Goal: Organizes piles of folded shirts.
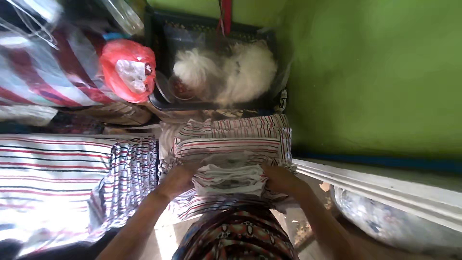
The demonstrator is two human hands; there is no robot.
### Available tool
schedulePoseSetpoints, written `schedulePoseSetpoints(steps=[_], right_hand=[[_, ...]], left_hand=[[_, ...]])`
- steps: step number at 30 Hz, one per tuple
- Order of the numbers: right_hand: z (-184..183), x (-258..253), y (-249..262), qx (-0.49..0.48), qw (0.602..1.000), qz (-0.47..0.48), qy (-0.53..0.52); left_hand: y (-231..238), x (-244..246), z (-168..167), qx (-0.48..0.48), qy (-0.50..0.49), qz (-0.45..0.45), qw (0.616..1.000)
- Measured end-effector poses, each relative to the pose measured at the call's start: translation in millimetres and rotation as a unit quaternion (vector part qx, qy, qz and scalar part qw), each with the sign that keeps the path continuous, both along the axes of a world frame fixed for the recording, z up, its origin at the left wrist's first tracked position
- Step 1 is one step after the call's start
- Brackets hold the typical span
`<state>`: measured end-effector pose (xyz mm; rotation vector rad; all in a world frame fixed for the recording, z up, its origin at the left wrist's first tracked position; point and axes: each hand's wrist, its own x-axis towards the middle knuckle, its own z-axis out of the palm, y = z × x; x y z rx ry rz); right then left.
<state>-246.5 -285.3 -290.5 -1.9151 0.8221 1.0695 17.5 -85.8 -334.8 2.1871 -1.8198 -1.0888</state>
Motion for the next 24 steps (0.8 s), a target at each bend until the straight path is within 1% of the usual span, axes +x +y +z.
schedulePoseSetpoints(steps=[1, 2, 3, 4, 6, 8, 12, 14, 15, 17, 18, 20, 22, 24], right_hand=[[-5.6, 2.1, -3.7, -0.001, 1.0, -0.011, 0.002], [-15.4, 5.2, -6.8, -0.017, 1.0, -0.025, 0.002], [-27.5, 8.7, -9.8, -0.046, 0.998, -0.038, 0.002], [-39.0, 11.2, -12.1, -0.077, 0.996, -0.052, -0.001], [-55.1, 13.1, -15.1, -0.111, 0.991, -0.075, -0.003], [-61.5, 12.8, -13.7, -0.114, 0.99, -0.08, 0.001], [-72.4, 14.1, -9.1, -0.129, 0.989, -0.078, -0.012], [-72.8, 15.8, -8.4, -0.134, 0.989, -0.05, -0.033], [-73.1, 14.8, -7.4, -0.139, 0.988, -0.036, -0.051], [-72.3, 7.4, -4.7, -0.147, 0.985, -0.011, -0.089], [-70.5, 1.6, -3.7, -0.143, 0.984, -0.005, -0.103], [-61.7, -11.4, -3.4, -0.122, 0.987, -0.02, -0.106], [-49.6, -24.3, -5.6, -0.088, 0.99, -0.06, -0.091], [-29.1, -33.5, -8.4, -0.059, 0.993, -0.08, -0.065]], left_hand=[[-9.8, 0.2, 4.9, 0.076, -0.001, 0.005, 0.997], [-18.9, -1.1, 4.5, 0.131, -0.016, 0.014, 0.991], [-26.0, -3.2, 0.0, 0.166, -0.039, 0.024, 0.985], [-30.3, -5.7, -5.9, 0.179, -0.065, 0.034, 0.981], [-33.1, -11.3, -14.6, 0.172, -0.113, 0.058, 0.977], [-31.4, -18.3, -16.2, 0.162, -0.143, 0.085, 0.973], [-33.0, -18.1, -17.2, 0.172, -0.145, 0.096, 0.97], [-30.0, -12.2, -19.5, 0.149, -0.127, 0.089, 0.977], [-25.6, -9.3, -20.8, 0.119, -0.112, 0.082, 0.983], [-10.1, -3.5, -27.9, 0.02, -0.078, 0.061, 0.995], [-2.9, -1.0, -27.7, -0.007, -0.062, 0.05, 0.997], [6.3, 4.0, -19.4, 0.016, -0.035, 0.048, 0.998], [11.9, 10.1, -10.2, 0.038, 0.0, 0.069, 0.997], [12.4, 12.6, 4.6, 0.063, 0.026, 0.081, 0.994]])
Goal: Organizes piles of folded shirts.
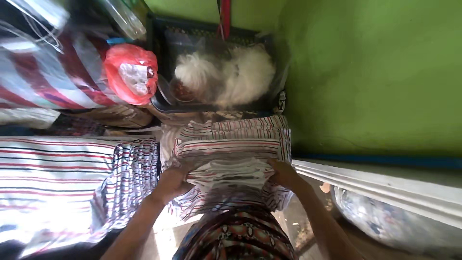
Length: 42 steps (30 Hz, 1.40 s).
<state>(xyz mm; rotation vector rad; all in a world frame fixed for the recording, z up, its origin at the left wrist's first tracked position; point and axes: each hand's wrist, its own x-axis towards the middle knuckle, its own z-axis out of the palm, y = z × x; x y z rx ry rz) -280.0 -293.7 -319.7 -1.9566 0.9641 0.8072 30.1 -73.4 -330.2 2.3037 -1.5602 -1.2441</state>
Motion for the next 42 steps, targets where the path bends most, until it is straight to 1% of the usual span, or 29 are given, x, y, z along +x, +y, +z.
schedulePoseSetpoints(steps=[3, 5, 6, 7, 9, 10, 11, 13, 15, 18, 20, 22, 23, 24, 25, 26, 28, 30, 32, 33, 35, 36, 39, 42], right_hand=[[36.3, -6.3, -4.6, 0.02, 1.0, 0.008, 0.017], [49.1, 2.8, -13.1, 0.016, 1.0, 0.011, 0.016], [44.7, 10.6, -19.3, 0.008, 1.0, 0.008, 0.014], [29.0, 17.4, -26.0, -0.009, 1.0, 0.006, 0.013], [-19.2, 24.1, -37.6, -0.047, 0.999, -0.006, 0.015], [-38.9, 24.4, -42.2, -0.059, 0.998, -0.012, 0.018], [-47.9, 24.6, -45.7, -0.063, 0.998, -0.022, 0.02], [-50.6, 19.9, -47.4, -0.068, 0.997, -0.039, 0.006], [-51.5, 10.8, -46.7, -0.057, 0.996, -0.062, -0.023], [-52.9, 5.3, -48.9, -0.049, 0.994, -0.078, -0.058], [-59.4, 5.0, -50.8, -0.05, 0.993, -0.076, -0.071], [-64.3, 5.9, -53.7, -0.048, 0.992, -0.077, -0.084], [-67.0, 4.9, -53.6, -0.046, 0.991, -0.08, -0.093], [-68.4, 4.0, -53.3, -0.043, 0.991, -0.085, -0.099], [-68.2, 3.8, -53.5, -0.04, 0.99, -0.09, -0.101], [-66.6, 4.2, -53.9, -0.037, 0.99, -0.094, -0.1], [-60.8, 5.5, -53.3, -0.029, 0.991, -0.088, -0.097], [-54.0, 3.9, -51.1, -0.029, 0.991, -0.061, -0.114], [-40.8, -0.6, -47.2, -0.02, 0.99, -0.039, -0.137], [-32.7, -3.9, -45.5, -0.015, 0.99, -0.027, -0.137], [-20.9, -13.5, -43.2, 0.014, 0.993, -0.025, -0.112], [-19.3, -18.3, -43.1, 0.025, 0.995, -0.022, -0.095], [-31.0, -34.3, -46.2, 0.008, 0.997, 0.018, -0.076], [-36.0, -49.9, -53.5, -0.004, 0.998, 0.0, -0.061]], left_hand=[[-3.4, 4.4, 17.8, 0.01, 0.022, 0.024, 0.999], [-11.2, 10.5, 15.4, 0.007, 0.02, 0.063, 0.998], [-17.5, 12.8, 8.7, 0.009, 0.006, 0.082, 0.997], [-24.8, 14.7, -2.1, 0.02, -0.016, 0.091, 0.996], [-35.1, 18.8, -27.7, 0.052, -0.043, 0.084, 0.994], [-37.2, 21.3, -35.1, 0.056, -0.045, 0.074, 0.995], [-38.6, 23.5, -35.7, 0.053, -0.046, 0.059, 0.996], [-35.6, 26.5, -26.4, 0.053, -0.052, 0.015, 0.997], [-27.8, 30.6, -19.3, 0.068, -0.07, 0.004, 0.995], [-17.4, 34.2, -18.5, 0.026, -0.126, 0.049, 0.99], [-16.0, 22.0, -14.2, 0.003, -0.163, 0.09, 0.982], [-20.4, -6.4, -3.9, -0.068, -0.175, 0.123, 0.974], [-24.4, -27.5, 0.4, -0.128, -0.173, 0.122, 0.969], [-30.9, -52.3, 2.1, -0.186, -0.158, 0.111, 0.963], [-40.9, -79.2, 3.1, -0.223, -0.124, 0.094, 0.962], [-53.3, -105.8, 2.9, -0.238, -0.085, 0.07, 0.965], [-83.8, -148.8, -5.0, -0.238, -0.044, 0.002, 0.97], [-118.0, -171.9, -17.3, -0.191, -0.032, -0.067, 0.979], [-151.4, -174.5, -24.3, -0.127, -0.024, -0.135, 0.982], [-166.7, -170.1, -22.5, -0.087, -0.012, -0.173, 0.981], [-188.9, -158.9, -18.5, -0.01, 0.004, -0.25, 0.968], [-195.1, -154.2, -19.2, 0.016, 0.008, -0.274, 0.962], [-206.8, -145.5, -14.5, 0.078, 0.009, -0.319, 0.944], [-205.2, -136.9, -13.5, 0.083, 0.052, -0.311, 0.945]])
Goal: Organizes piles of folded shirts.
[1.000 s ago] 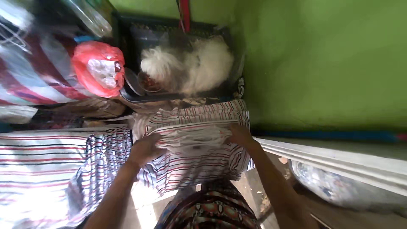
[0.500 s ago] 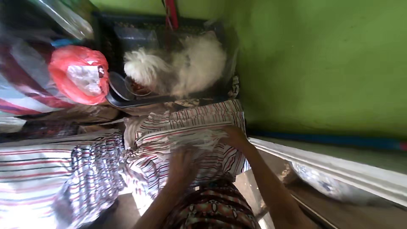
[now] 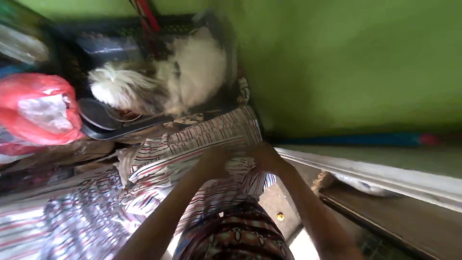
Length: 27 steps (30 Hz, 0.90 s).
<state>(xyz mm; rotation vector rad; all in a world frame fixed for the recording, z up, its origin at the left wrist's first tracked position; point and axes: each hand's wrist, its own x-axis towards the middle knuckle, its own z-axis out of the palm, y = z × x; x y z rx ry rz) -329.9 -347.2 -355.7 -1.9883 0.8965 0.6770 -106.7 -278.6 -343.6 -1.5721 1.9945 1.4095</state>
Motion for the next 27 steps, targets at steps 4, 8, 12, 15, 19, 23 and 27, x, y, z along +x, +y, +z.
schedulePoseSetpoints(steps=[4, 8, 12, 15, 19, 23, 27], right_hand=[[7.5, -13.8, 1.4, 0.017, 0.991, -0.129, -0.034], [58.9, 15.9, 58.6, 0.036, 0.977, -0.21, 0.008], [64.8, 20.7, 153.4, 0.083, 0.954, -0.151, -0.245], [40.9, -1.6, 140.4, -0.061, 0.909, -0.358, -0.205], [1.9, -18.3, 129.6, -0.051, 0.914, -0.357, -0.187], [-1.3, 10.3, 147.2, -0.112, 0.932, -0.264, -0.22], [-19.2, 27.2, 148.2, -0.181, 0.913, -0.276, -0.239]], left_hand=[[0.2, 7.2, -7.7, 0.031, -0.008, 0.11, 0.993], [-1.3, 5.2, -31.6, 0.023, -0.059, 0.154, 0.986], [2.3, 9.5, -46.3, -0.003, -0.043, 0.144, 0.989], [8.5, 14.2, -56.0, -0.034, -0.003, 0.144, 0.989], [9.1, 15.0, -60.0, -0.051, 0.001, 0.139, 0.989], [8.6, 17.0, -64.6, -0.054, 0.015, 0.142, 0.988], [12.7, 20.7, -71.4, -0.087, 0.039, 0.136, 0.986]])
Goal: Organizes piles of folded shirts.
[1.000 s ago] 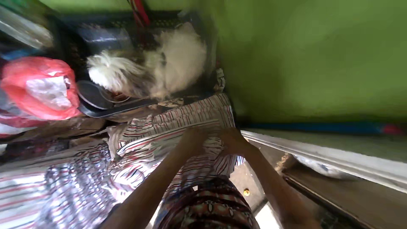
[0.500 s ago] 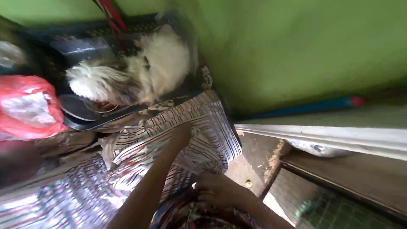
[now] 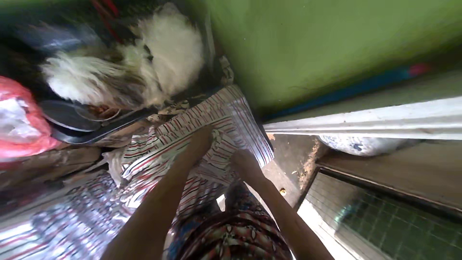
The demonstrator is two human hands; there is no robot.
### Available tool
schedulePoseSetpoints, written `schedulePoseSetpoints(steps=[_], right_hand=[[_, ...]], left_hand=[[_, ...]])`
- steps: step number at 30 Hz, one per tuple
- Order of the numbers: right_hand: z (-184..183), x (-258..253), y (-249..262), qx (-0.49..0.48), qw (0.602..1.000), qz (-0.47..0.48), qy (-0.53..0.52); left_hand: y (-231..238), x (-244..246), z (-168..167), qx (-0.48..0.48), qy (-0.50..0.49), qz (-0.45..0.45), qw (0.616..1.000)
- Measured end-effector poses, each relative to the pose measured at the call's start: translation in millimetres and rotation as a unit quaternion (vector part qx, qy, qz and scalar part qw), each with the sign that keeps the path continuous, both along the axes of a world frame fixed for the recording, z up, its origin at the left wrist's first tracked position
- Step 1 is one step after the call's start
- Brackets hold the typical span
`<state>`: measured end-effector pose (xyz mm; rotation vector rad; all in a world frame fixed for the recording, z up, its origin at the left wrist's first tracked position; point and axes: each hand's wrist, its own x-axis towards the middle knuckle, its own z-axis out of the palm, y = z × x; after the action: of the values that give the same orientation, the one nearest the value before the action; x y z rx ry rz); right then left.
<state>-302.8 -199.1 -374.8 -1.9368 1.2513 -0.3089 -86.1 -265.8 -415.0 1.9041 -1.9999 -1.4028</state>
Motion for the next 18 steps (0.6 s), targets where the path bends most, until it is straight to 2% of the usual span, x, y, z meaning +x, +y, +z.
schedulePoseSetpoints(steps=[3, 5, 6, 7, 9, 10, 12, 16, 18], right_hand=[[7.8, -7.0, -13.7, 0.108, 0.992, -0.029, -0.058], [17.9, -11.8, -26.9, 0.16, 0.984, -0.049, -0.057], [20.9, -15.6, -35.6, 0.177, 0.979, -0.089, -0.048], [18.0, -22.2, -44.7, 0.174, 0.971, -0.158, -0.042], [-2.7, -42.0, -59.3, 0.105, 0.952, -0.286, -0.024], [-10.2, -48.4, -62.9, 0.083, 0.946, -0.312, -0.01], [-11.7, -49.3, -57.1, 0.084, 0.958, -0.275, 0.02], [-24.7, -44.6, -33.4, 0.112, 0.987, -0.109, 0.035], [-37.0, -46.8, -31.3, 0.109, 0.989, -0.089, 0.037]], left_hand=[[0.9, -0.8, 0.5, 0.004, 0.009, 0.013, 1.0], [-0.6, -3.5, 4.6, 0.017, 0.005, 0.017, 1.0], [-1.0, -3.9, 5.5, 0.023, 0.003, 0.018, 1.0], [-0.7, -4.0, 5.2, 0.025, 0.002, 0.02, 0.999], [2.3, -5.0, 2.3, 0.015, 0.001, 0.026, 1.0], [2.6, -5.0, -0.8, 0.01, -0.001, 0.026, 1.0], [2.7, -4.4, -4.6, -0.001, -0.005, 0.029, 1.0], [7.0, -1.9, -5.8, -0.022, 0.019, 0.037, 0.999], [2.5, -1.4, -3.5, -0.002, 0.017, 0.031, 0.999]])
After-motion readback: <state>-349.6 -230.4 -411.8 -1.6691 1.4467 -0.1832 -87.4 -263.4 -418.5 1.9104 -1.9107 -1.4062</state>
